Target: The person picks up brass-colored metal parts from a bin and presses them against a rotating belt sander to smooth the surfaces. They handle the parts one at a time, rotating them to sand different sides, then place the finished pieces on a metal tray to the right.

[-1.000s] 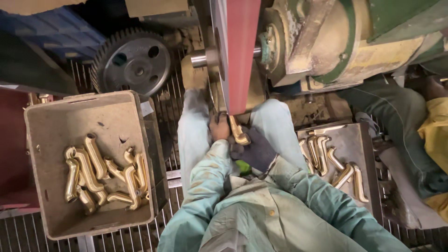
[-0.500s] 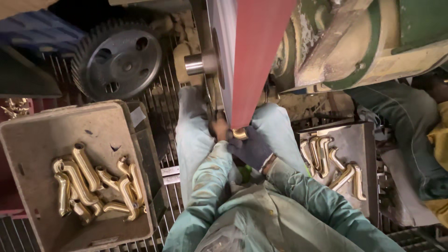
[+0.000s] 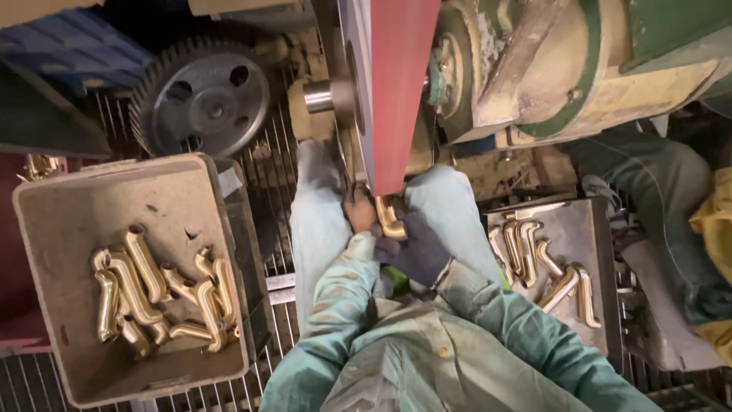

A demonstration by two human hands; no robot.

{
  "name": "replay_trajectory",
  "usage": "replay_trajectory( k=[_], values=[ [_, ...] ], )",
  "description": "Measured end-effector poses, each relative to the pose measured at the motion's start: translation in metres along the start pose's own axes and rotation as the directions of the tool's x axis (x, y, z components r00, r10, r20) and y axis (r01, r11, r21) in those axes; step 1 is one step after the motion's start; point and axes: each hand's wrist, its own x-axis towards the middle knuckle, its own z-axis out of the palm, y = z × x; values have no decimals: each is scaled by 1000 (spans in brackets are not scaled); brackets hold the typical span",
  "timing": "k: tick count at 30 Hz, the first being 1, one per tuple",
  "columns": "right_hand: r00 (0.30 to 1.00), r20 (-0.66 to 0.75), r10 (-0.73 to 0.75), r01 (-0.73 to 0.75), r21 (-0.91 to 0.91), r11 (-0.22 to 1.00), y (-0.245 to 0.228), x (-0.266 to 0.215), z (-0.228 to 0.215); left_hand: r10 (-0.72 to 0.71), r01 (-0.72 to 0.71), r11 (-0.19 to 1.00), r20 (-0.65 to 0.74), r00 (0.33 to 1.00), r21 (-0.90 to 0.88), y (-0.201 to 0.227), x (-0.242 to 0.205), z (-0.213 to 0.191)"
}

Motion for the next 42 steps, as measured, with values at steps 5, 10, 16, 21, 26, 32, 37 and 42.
replay_trajectory(
  k=[5,10,16,21,26,32,37,42],
  values=[
    [998,-57,-6,5,-13,1000,-4,11,-11,6,-5,998,11,1000,-62,4,9,6],
    [1000,16,-7,5,130,991,-18,35,-6,354,-296,663,60,933,687,-12,34,2],
    [845,-273,-461,-370,-919,-135,-24,34,22,251,-185,678,13,968,711,-16,34,3],
    [892,-35,-450,-181,-941,-286,-17,17,27,96,-78,963,-60,994,258,6,25,11],
    [928,69,-366,67,-998,-17,-11,-12,36,110,-110,994,-2,994,-3,34,-7,9],
    [953,157,-260,119,-980,-159,-16,-57,60,-42,90,899,-121,992,428,91,-47,-12],
    [907,145,-396,42,-966,-257,-23,-81,53,-243,355,847,308,920,-395,170,-101,-35],
    [894,-168,-416,146,-768,623,-29,-80,44,-101,313,862,469,877,-400,218,-117,-36]
  ],
)
